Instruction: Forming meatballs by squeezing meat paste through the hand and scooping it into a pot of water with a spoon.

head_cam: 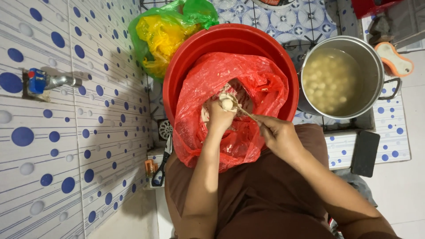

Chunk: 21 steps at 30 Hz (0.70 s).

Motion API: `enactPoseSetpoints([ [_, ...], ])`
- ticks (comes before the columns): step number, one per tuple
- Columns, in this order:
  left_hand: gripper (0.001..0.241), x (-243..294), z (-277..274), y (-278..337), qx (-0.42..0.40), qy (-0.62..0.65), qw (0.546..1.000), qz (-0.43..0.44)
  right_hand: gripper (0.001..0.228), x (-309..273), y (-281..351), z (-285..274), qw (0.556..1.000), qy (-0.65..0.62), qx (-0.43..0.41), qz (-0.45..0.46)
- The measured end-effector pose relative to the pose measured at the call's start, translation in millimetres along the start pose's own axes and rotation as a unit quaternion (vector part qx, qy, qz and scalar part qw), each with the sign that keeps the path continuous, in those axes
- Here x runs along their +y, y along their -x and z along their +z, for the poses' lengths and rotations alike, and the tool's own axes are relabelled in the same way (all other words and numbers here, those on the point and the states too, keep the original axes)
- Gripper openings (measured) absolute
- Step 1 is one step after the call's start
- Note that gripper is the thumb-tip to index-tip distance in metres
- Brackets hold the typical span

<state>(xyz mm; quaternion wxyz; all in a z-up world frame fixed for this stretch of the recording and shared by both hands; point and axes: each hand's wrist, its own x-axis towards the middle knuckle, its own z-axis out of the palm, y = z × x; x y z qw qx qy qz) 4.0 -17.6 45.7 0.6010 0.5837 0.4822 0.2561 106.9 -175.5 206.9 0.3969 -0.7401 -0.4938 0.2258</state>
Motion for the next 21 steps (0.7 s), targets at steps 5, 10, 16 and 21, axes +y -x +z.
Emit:
enactPoseSetpoints([
  [5, 0.032, 21.5, -3.0, 7.7, -0.024, -0.172, 0.981, -0.091, 0.023, 38.0, 6.0, 3.4, 0.985, -0.106, -0.029, 0.13],
  [10, 0.025, -53.6, 13.3, -23.2, -0.071, -0.303, 0.942, -0.121, 0.024, 46.6, 8.5, -17.3, 0.9, -0.333, 0.0, 0.282],
  [16, 0.016, -29.2, 1.6, -7.8, -0.051, -0.298, 0.953, -0.03, 0.014, 113.6, 0.9, -69.3, 0.922, -0.235, 0.165, 0.261],
  [21, 0.017, -15.8, -1.4, -3.7, -0.025, -0.28, 0.96, -0.02, 0.019, 266.1, -1.6, -99.0, 0.928, 0.058, 0.21, 0.302],
])
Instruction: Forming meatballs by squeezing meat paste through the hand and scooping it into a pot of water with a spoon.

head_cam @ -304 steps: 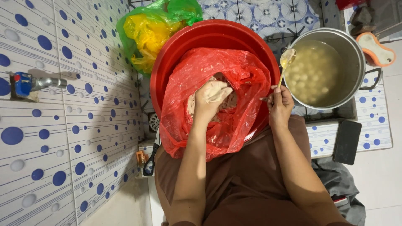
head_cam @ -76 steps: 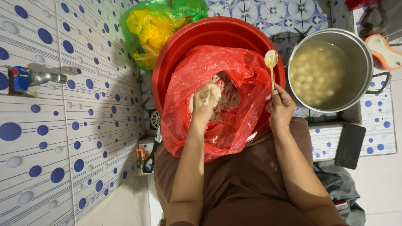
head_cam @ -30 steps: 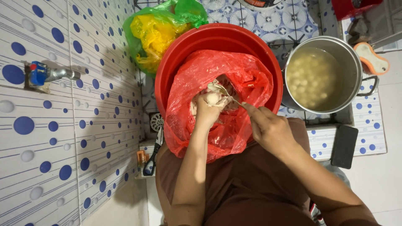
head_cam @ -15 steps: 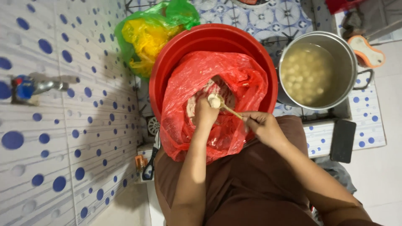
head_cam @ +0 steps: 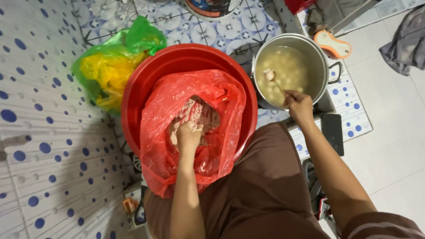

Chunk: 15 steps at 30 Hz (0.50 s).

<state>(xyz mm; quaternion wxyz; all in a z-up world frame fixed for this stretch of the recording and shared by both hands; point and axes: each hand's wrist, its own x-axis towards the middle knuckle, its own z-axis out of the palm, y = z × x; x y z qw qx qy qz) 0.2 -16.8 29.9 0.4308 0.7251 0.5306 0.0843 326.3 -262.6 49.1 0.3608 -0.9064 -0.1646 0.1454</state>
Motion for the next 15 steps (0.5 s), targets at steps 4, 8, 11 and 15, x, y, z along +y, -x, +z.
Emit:
enactPoseSetpoints([
  [4, 0.016, -17.0, 13.4, -7.8, 0.0, 0.007, 1.0, -0.004, 0.024, 20.2, -28.4, 3.7, 0.997, 0.03, 0.054, -0.054],
  [8, 0.015, -12.6, 12.9, -5.7, 0.013, 0.0, 1.0, -0.001, 0.024, 23.7, -42.3, 8.9, 0.996, 0.012, 0.087, -0.029],
  [11, 0.016, -10.9, 11.2, -7.2, 0.024, 0.006, 1.0, -0.002, 0.023, -0.3, -22.8, 10.2, 0.99, -0.111, 0.084, -0.031],
  [15, 0.023, 10.4, -20.0, 3.3, 0.037, -0.011, 0.999, 0.003, 0.022, -67.8, 38.4, 14.2, 0.931, -0.363, 0.022, 0.032],
])
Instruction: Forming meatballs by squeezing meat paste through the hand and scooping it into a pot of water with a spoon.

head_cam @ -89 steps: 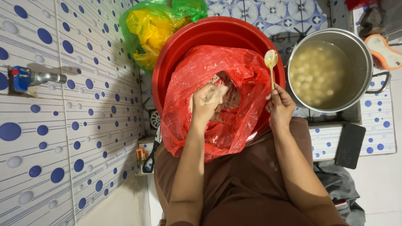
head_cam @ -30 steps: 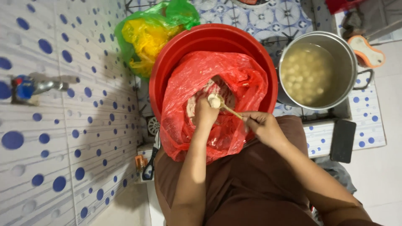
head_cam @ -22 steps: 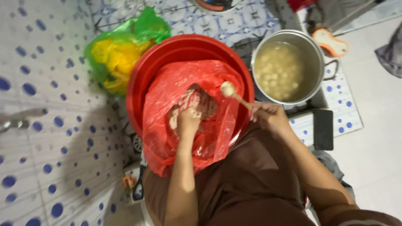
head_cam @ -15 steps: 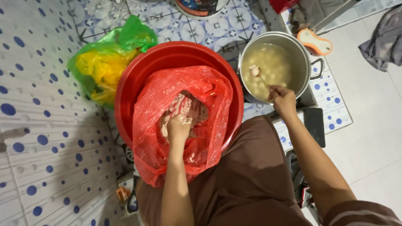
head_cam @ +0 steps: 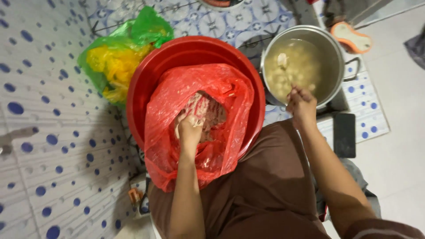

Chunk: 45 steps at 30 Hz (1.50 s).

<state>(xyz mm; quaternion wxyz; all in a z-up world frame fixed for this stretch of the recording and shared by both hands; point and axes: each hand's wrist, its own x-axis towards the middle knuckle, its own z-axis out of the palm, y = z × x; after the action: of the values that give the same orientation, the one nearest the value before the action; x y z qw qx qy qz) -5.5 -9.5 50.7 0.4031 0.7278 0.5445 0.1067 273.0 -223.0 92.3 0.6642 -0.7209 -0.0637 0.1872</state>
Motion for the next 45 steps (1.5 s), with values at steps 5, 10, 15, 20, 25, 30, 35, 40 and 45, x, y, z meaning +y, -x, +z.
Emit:
enactPoseSetpoints([
  [5, 0.037, -22.8, 30.5, -21.8, -0.043, -0.021, 0.999, 0.01, 0.007, -34.8, 80.0, 50.4, 0.982, -0.14, -0.045, 0.119],
  [10, 0.066, -104.9, 115.0, -81.9, -0.133, -0.151, 0.98, -0.007, 0.02, 1.1, 81.9, 54.0, 0.971, -0.162, -0.089, 0.152],
  [15, 0.094, -45.5, 67.5, -60.3, -0.155, -0.307, 0.934, -0.099, 0.025, 14.9, 71.9, 50.7, 0.977, -0.145, -0.084, 0.133],
  [20, 0.096, -82.0, 79.7, -66.9, -0.197, -0.277, 0.933, -0.12, 0.025, 19.9, 70.7, 58.3, 0.972, -0.161, -0.08, 0.149],
  [25, 0.081, -176.8, 151.5, -108.7, -0.191, -0.31, 0.931, -0.02, 0.027, 25.1, 64.9, 64.3, 0.972, -0.169, -0.08, 0.14],
  [30, 0.044, -115.2, 118.9, -64.7, -0.194, 0.188, 0.962, -0.039, 0.027, 24.7, 64.8, 65.8, 0.977, -0.152, -0.08, 0.126],
  [35, 0.045, -24.1, 39.5, -25.6, -0.26, 0.485, 0.827, -0.117, 0.028, 30.1, 62.1, 64.3, 0.975, -0.169, -0.071, 0.124],
  [40, 0.037, -5.8, 8.7, -10.4, -0.212, 0.667, 0.686, -0.198, 0.026, 30.0, 61.5, 64.0, 0.975, -0.17, -0.076, 0.119],
  [45, 0.017, 81.2, -53.5, 55.1, -0.037, 0.617, 0.783, -0.069, 0.023, 36.6, 58.4, 62.3, 0.977, -0.167, -0.071, 0.115],
])
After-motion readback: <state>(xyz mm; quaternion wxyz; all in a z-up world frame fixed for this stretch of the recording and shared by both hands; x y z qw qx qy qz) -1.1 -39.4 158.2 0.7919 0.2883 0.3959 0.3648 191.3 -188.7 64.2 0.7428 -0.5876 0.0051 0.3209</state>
